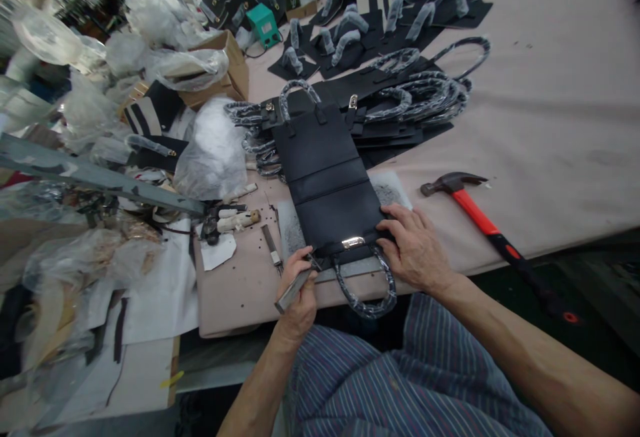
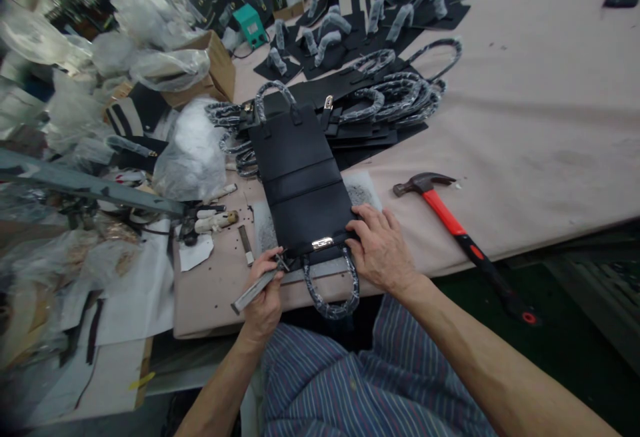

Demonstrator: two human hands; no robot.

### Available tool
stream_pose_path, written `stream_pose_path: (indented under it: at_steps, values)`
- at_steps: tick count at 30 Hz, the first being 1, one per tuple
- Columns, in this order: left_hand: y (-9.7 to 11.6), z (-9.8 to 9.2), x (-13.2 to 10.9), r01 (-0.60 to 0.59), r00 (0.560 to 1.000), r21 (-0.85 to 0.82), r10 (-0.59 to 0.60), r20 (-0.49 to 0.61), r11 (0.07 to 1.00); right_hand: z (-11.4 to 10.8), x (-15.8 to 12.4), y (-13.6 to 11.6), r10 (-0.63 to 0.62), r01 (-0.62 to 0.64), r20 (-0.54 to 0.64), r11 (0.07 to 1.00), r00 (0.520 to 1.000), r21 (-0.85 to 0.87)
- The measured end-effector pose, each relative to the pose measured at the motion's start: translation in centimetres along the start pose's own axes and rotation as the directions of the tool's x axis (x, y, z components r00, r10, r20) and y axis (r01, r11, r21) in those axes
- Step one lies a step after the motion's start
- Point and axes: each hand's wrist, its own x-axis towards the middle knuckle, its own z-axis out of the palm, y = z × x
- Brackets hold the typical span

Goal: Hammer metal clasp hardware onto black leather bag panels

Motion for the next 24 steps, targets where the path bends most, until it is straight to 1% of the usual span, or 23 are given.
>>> stream_pose_path:
  at_steps: [3, 10, 20, 24]
  values:
    - [-0.3, 0.2, 0.0, 0.007, 1.000, -0.035, -0.007, -0.016, 0.999, 0.0, 0.0, -0.1, 0.009, -0.009, 0.004, 1.000, 1.000, 0.001]
    - [-0.6, 0.2, 1.1, -0.011, 1.000, -0.030, 0.011, 0.015, 1.000, 0.1, 0.0, 0.0, 0.010, -0.010, 0.015, 1.000, 1.000, 0.002]
    - [-1.0, 0.0, 2.3, -0.003, 0.995, -0.043, 0.007, 0.101, 0.999, 0.0, 0.0, 0.0, 0.001, -0.001, 0.009, 1.000, 1.000, -0.001]
    - [-1.1, -0.1, 2.6, -0.014, 0.993, -0.066, 0.021, 0.117, 0.998, -0.1, 0.0, -0.1, 0.002, -0.002, 0.010, 1.000, 1.000, 0.000]
